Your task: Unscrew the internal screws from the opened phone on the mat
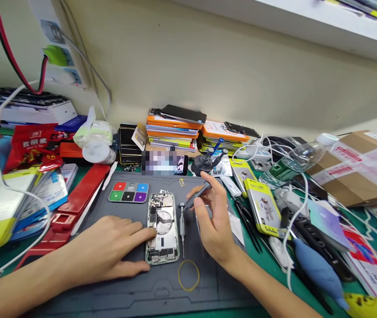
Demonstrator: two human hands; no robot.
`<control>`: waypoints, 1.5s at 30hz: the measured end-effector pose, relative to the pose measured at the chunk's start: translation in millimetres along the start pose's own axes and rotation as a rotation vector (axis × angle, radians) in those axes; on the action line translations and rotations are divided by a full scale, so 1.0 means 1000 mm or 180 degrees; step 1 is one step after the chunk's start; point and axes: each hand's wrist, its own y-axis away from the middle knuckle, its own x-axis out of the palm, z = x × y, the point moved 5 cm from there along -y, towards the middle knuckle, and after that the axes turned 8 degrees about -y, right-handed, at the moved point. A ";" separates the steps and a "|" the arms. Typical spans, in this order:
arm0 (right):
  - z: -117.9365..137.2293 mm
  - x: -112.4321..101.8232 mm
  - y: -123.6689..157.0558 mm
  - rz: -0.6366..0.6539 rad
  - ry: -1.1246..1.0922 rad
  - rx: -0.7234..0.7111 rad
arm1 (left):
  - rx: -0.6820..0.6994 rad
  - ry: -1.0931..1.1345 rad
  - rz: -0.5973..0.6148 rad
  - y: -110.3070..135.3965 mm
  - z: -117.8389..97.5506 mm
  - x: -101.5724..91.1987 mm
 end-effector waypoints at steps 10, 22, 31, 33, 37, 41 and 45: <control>0.010 -0.009 -0.024 -0.0434 -0.0073 -0.0640 | -0.0157 0.0289 0.0075 0.000 0.007 -0.003; 0.019 -0.055 -0.034 -0.1396 -0.0716 -0.0039 | -0.0430 0.0400 0.0022 0.000 0.011 0.006; 0.006 -0.011 -0.003 -0.0919 -0.1378 0.1328 | -0.0492 0.0479 0.0069 -0.001 0.013 0.004; 0.005 0.006 0.006 -0.0768 -0.1519 0.1538 | -0.0504 0.0487 0.0093 -0.001 0.014 0.003; 0.003 0.028 0.016 -0.0469 -0.1647 0.1710 | -0.0483 0.0444 0.0194 -0.003 0.015 0.003; 0.001 0.035 0.017 -0.0176 -0.1571 0.1610 | -0.0390 0.0353 0.0310 -0.007 0.017 0.000; -0.003 0.035 0.015 -0.0033 -0.1423 0.1372 | -0.0256 0.0304 0.0405 -0.011 0.019 -0.006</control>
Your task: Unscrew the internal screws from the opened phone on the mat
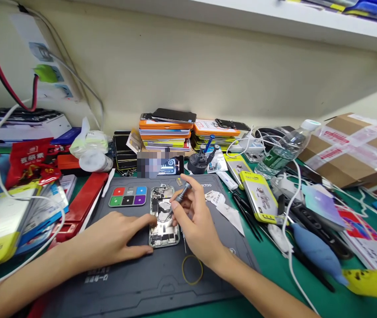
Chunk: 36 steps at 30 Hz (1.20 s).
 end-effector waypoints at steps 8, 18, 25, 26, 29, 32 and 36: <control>-0.011 -0.010 0.004 0.0122 0.0425 -0.0216 | 0.0039 0.0259 0.0041 -0.003 0.004 0.005; -0.009 -0.013 0.019 0.0327 0.1112 -0.0723 | 0.0193 0.0562 -0.0262 0.002 0.007 0.013; -0.004 -0.013 0.019 0.0254 0.1166 -0.0846 | 0.0220 0.0663 -0.0315 0.002 0.009 0.013; -0.004 -0.013 0.020 0.0256 0.1163 -0.0866 | 0.0217 0.0663 -0.0329 0.002 0.009 0.014; -0.004 -0.012 0.024 0.0285 0.1144 -0.0938 | 0.0210 0.0662 -0.0352 0.002 0.010 0.014; -0.005 -0.012 0.027 0.0336 0.1170 -0.1013 | 0.0209 0.0688 -0.0347 0.003 0.010 0.012; -0.004 -0.009 0.030 0.0444 0.1308 -0.1185 | 0.0152 0.0746 -0.0375 0.004 0.011 0.010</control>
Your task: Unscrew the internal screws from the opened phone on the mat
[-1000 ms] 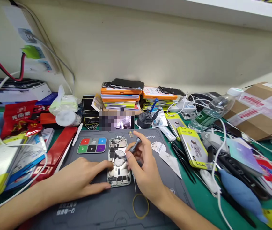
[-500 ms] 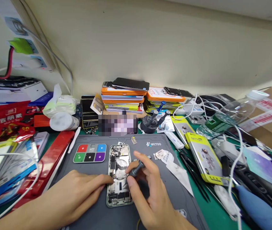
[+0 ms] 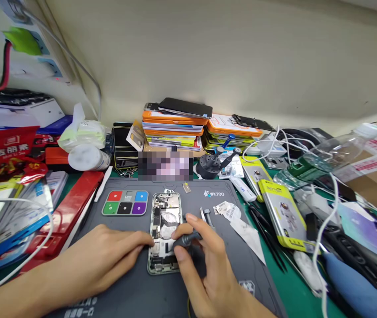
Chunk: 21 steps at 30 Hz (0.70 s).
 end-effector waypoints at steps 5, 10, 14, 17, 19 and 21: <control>0.003 0.006 0.003 0.0216 -0.0026 -0.0193 | -0.0157 0.0100 -0.0212 0.001 0.005 -0.005; 0.005 0.014 0.004 0.0486 -0.0050 -0.0113 | -0.0267 0.0051 -0.0029 0.001 0.007 -0.004; 0.008 0.018 0.004 0.0674 -0.0101 -0.0111 | -0.0245 -0.0101 -0.0036 0.000 0.006 -0.003; 0.011 0.021 0.003 0.0824 0.0058 -0.0272 | -0.0207 -0.0153 -0.0072 0.001 0.006 -0.002; 0.012 0.022 0.002 0.0865 0.0183 -0.0357 | -0.0206 -0.0144 -0.0080 0.001 0.007 -0.002; 0.011 0.022 0.002 0.0892 0.0207 -0.0359 | -0.0201 -0.0122 -0.0092 0.001 0.007 -0.002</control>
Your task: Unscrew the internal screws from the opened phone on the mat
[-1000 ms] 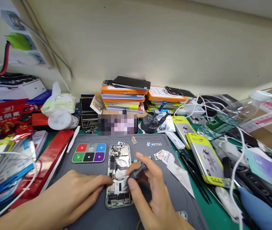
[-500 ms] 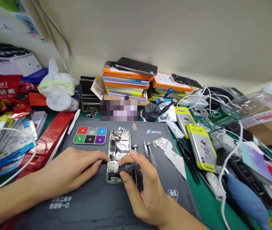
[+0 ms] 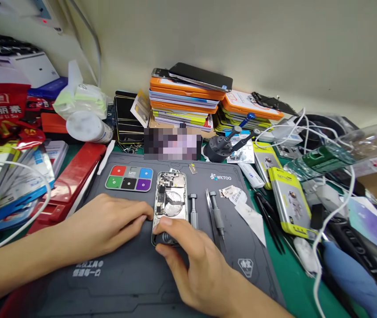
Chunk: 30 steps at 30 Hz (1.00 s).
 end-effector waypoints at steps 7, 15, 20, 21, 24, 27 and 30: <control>-0.001 0.000 -0.001 0.0032 -0.0036 0.0069 | 0.0024 0.0019 0.0003 -0.001 -0.001 -0.001; 0.010 0.009 -0.020 0.0487 0.0579 -0.0370 | 0.0050 0.0091 -0.0109 -0.002 0.000 0.002; 0.010 0.007 -0.018 0.0535 0.0162 -0.0235 | 0.0050 0.0132 -0.0111 -0.002 0.000 0.002; 0.010 0.007 -0.016 0.0576 0.0166 -0.0251 | 0.0064 0.0135 -0.0111 -0.002 -0.001 0.002; 0.012 0.006 -0.012 0.0675 0.0304 -0.0417 | 0.0092 0.0143 -0.0149 -0.002 -0.001 0.002; 0.013 0.002 -0.009 0.0593 0.0522 -0.0500 | 0.0098 0.0164 -0.0202 -0.002 -0.001 0.002; 0.013 -0.004 -0.010 0.0431 0.0541 -0.0323 | 0.0089 0.0211 -0.0135 -0.002 0.000 0.004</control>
